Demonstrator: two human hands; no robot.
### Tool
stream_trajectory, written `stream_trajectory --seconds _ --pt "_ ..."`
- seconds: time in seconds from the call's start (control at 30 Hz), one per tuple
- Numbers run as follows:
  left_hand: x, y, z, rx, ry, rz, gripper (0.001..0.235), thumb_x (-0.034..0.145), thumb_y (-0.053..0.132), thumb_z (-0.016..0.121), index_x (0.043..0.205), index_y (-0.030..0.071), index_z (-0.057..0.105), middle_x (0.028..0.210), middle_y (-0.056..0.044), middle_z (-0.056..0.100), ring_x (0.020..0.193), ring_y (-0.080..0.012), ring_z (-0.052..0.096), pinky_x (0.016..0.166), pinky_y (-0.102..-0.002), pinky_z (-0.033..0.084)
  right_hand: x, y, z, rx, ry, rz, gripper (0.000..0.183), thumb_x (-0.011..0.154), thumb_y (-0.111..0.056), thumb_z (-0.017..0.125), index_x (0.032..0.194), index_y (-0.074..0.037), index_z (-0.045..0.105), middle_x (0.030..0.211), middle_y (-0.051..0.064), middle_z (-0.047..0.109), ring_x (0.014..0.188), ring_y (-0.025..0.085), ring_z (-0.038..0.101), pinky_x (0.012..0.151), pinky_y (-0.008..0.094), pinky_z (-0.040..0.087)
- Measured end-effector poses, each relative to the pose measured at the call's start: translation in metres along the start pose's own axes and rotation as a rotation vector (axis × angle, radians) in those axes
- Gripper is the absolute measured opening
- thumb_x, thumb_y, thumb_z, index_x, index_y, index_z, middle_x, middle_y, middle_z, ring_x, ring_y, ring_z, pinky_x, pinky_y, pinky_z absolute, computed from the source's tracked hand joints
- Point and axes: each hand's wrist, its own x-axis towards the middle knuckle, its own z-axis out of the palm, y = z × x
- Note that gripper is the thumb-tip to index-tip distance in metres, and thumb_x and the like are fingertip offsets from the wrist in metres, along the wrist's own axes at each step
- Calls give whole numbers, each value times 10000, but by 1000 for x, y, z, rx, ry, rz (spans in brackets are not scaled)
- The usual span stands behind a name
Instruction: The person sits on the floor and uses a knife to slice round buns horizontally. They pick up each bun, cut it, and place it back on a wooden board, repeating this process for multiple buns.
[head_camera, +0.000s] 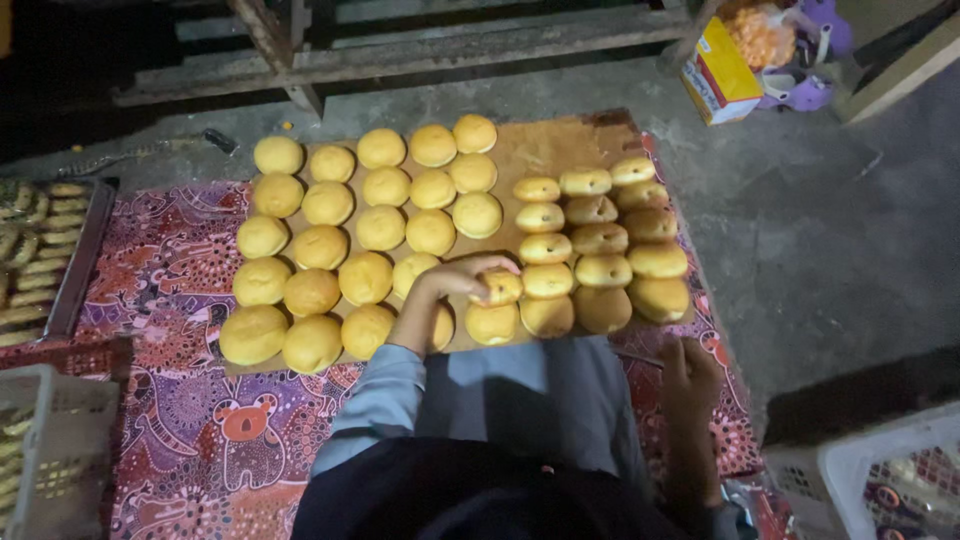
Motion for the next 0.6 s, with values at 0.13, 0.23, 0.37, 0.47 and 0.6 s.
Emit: stream_trajectory --seconds 0.13,0.23,0.37,0.47,0.6 --pt "21 4 -14 43 671 -311 470 923 380 723 1308 113 678 1294 -124 673 1214 -280 630 1086 -419 493 -3 36 5 -22 -63 88 327 1070 -195 603 828 22 636 668 69 564 636 120 488 601 325 411" --pt "38 26 -29 717 1031 -671 529 899 488 706 1267 111 657 1261 -91 659 1150 -308 625 1008 -481 489 -5 44 14 12 -109 72 304 1076 -209 606 895 36 622 695 71 572 679 107 506 631 323 430" --pt "47 65 -27 865 920 -799 852 716 494 853 1344 43 495 1325 -190 532 1242 -414 505 959 -637 398 -9 24 42 67 -182 102 254 1005 -243 634 1064 -16 732 787 73 709 723 111 604 654 313 493" --pt "40 82 -4 479 910 -533 823 757 385 859 1372 35 438 1324 -205 565 1252 -390 566 1017 -528 479 -4 -3 61 -26 -287 49 237 976 -251 708 1045 -27 743 827 112 723 735 138 627 679 325 510" --pt "18 97 37 132 1188 76 852 725 162 940 1368 14 401 1261 -217 554 1164 -404 572 985 -532 502 -1 -49 81 96 -322 -96 226 912 -209 750 1079 -57 752 926 74 768 762 136 650 682 314 525"
